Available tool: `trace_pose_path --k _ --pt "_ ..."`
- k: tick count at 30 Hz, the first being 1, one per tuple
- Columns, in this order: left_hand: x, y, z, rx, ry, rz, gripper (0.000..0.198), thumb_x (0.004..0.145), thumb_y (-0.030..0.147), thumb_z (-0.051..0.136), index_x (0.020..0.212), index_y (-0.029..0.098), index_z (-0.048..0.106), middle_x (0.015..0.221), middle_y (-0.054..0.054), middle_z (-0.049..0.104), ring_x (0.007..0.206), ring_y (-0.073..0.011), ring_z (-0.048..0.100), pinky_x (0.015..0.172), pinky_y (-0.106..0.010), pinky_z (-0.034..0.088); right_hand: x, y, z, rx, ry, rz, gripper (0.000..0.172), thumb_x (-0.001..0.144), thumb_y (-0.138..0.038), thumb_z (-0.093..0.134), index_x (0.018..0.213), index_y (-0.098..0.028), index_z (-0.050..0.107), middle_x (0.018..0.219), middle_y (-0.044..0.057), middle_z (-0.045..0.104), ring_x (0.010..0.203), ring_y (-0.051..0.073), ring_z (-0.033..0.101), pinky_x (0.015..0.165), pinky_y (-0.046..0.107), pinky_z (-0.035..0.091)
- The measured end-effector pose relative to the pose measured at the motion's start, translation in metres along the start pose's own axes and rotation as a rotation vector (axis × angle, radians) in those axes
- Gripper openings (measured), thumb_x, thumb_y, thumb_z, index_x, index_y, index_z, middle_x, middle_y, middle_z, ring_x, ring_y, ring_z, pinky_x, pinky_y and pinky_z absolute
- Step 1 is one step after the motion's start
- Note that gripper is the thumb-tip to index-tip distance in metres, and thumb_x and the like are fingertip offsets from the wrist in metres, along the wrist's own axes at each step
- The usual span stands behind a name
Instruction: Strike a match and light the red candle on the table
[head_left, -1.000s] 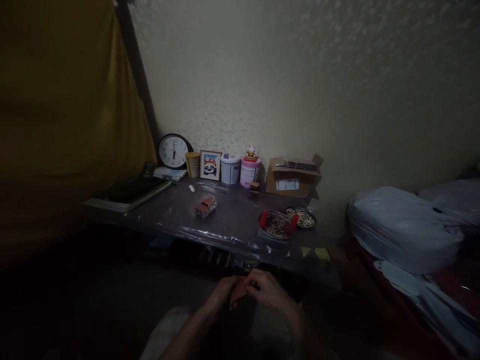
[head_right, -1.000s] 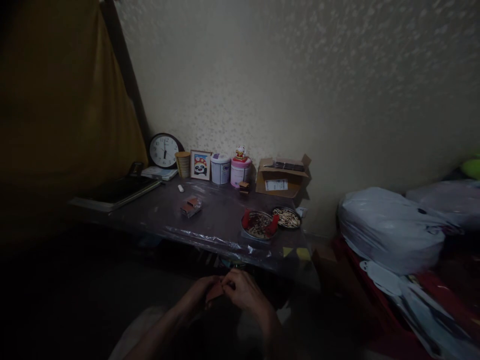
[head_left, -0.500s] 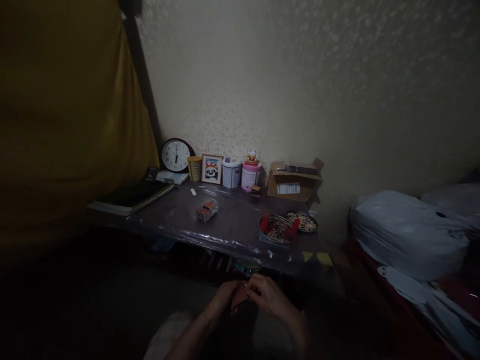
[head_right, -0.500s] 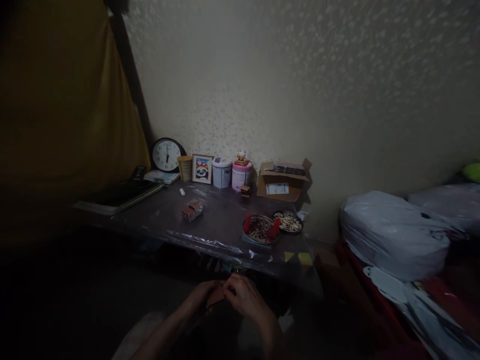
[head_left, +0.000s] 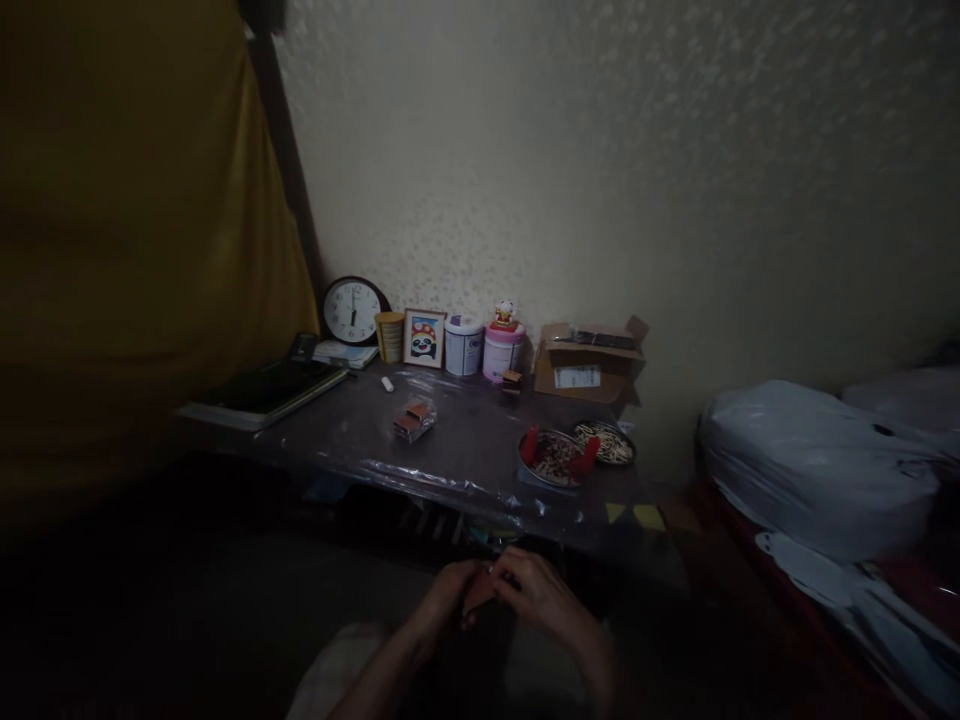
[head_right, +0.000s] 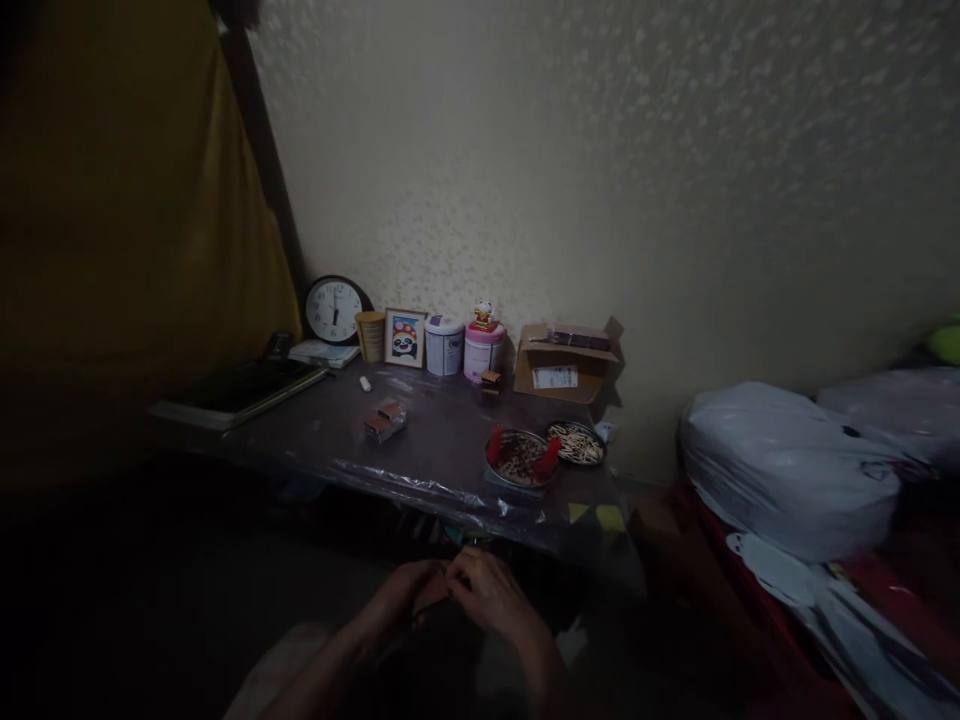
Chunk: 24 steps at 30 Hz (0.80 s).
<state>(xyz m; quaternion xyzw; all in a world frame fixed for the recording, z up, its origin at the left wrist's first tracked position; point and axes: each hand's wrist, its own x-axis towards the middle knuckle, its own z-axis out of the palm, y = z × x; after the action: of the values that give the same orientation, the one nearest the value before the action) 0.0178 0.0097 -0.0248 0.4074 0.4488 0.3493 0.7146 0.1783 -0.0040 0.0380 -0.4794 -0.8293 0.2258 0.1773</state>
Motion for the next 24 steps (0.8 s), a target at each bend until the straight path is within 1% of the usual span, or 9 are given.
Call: trace_pose_path --k 2,6,8,11,14,18,21,24 --pt "0.002 -0.002 0.0 -0.005 0.0 0.003 0.036 0.068 0.039 0.044 0.079 0.014 0.068 0.05 0.001 0.058 0.04 -0.0116 0.042 0.044 -0.025 0.027 0.0 0.0 0.0 0.008 0.005 -0.004 0.014 0.083 -0.019 0.049 0.08 -0.021 0.062 0.08 -0.001 0.059 0.075 0.012 0.056 0.068 0.02 0.038" --pt "0.004 -0.001 0.002 -0.007 -0.007 0.025 0.038 0.065 0.039 0.047 0.082 0.014 0.069 0.053 0.0 0.061 0.046 -0.0133 0.048 0.048 -0.025 0.031 0.002 0.004 0.002 0.032 0.005 0.003 0.011 0.081 -0.017 0.052 0.083 -0.022 0.062 0.084 -0.001 0.06 0.079 0.012 0.057 0.069 0.02 0.039" --pt "0.002 0.001 0.003 -0.002 -0.003 0.028 0.037 0.064 0.039 0.049 0.079 0.013 0.069 0.053 0.0 0.061 0.048 -0.0141 0.05 0.049 -0.025 0.032 0.002 0.006 0.003 0.037 -0.007 0.004 0.012 0.079 -0.015 0.054 0.084 -0.022 0.062 0.085 -0.001 0.061 0.08 0.012 0.057 0.07 0.02 0.039" --pt "-0.003 0.004 0.004 0.008 0.01 0.023 0.035 0.064 0.04 0.05 0.076 0.014 0.07 0.053 0.0 0.061 0.049 -0.0141 0.05 0.049 -0.025 0.031 0.001 0.003 0.001 0.024 -0.019 -0.007 0.013 0.081 -0.015 0.051 0.081 -0.022 0.062 0.083 -0.002 0.061 0.077 0.012 0.058 0.067 0.019 0.039" --pt "-0.008 0.007 0.004 0.018 0.015 0.02 0.035 0.064 0.04 0.051 0.079 0.014 0.07 0.056 0.0 0.062 0.05 -0.0141 0.051 0.049 -0.025 0.032 0.0 -0.001 -0.001 0.001 -0.012 -0.023 0.014 0.083 -0.018 0.049 0.079 -0.021 0.062 0.08 -0.002 0.06 0.074 0.011 0.057 0.065 0.019 0.039" --pt "-0.008 0.009 0.004 0.021 0.004 0.026 0.036 0.064 0.038 0.051 0.081 0.013 0.07 0.06 -0.001 0.064 0.052 -0.014 0.052 0.052 -0.025 0.034 -0.002 -0.001 -0.001 -0.016 0.003 -0.033 0.013 0.084 -0.018 0.048 0.08 -0.021 0.06 0.081 -0.001 0.059 0.076 0.012 0.056 0.068 0.02 0.039" --pt "-0.004 0.008 0.005 0.021 0.004 0.02 0.037 0.064 0.039 0.05 0.08 0.012 0.07 0.058 -0.001 0.063 0.05 -0.0136 0.051 0.052 -0.025 0.035 -0.001 0.003 0.001 0.002 -0.006 -0.043 0.012 0.083 -0.018 0.048 0.081 -0.021 0.06 0.083 -0.001 0.059 0.076 0.012 0.056 0.067 0.02 0.039" --pt "-0.003 0.007 0.005 0.025 0.005 0.001 0.04 0.065 0.041 0.048 0.083 0.013 0.069 0.052 0.0 0.061 0.042 -0.0122 0.046 0.048 -0.025 0.033 0.0 0.006 0.003 0.02 0.0 -0.046 0.011 0.081 -0.016 0.049 0.08 -0.021 0.059 0.081 -0.001 0.058 0.074 0.011 0.055 0.067 0.02 0.04"
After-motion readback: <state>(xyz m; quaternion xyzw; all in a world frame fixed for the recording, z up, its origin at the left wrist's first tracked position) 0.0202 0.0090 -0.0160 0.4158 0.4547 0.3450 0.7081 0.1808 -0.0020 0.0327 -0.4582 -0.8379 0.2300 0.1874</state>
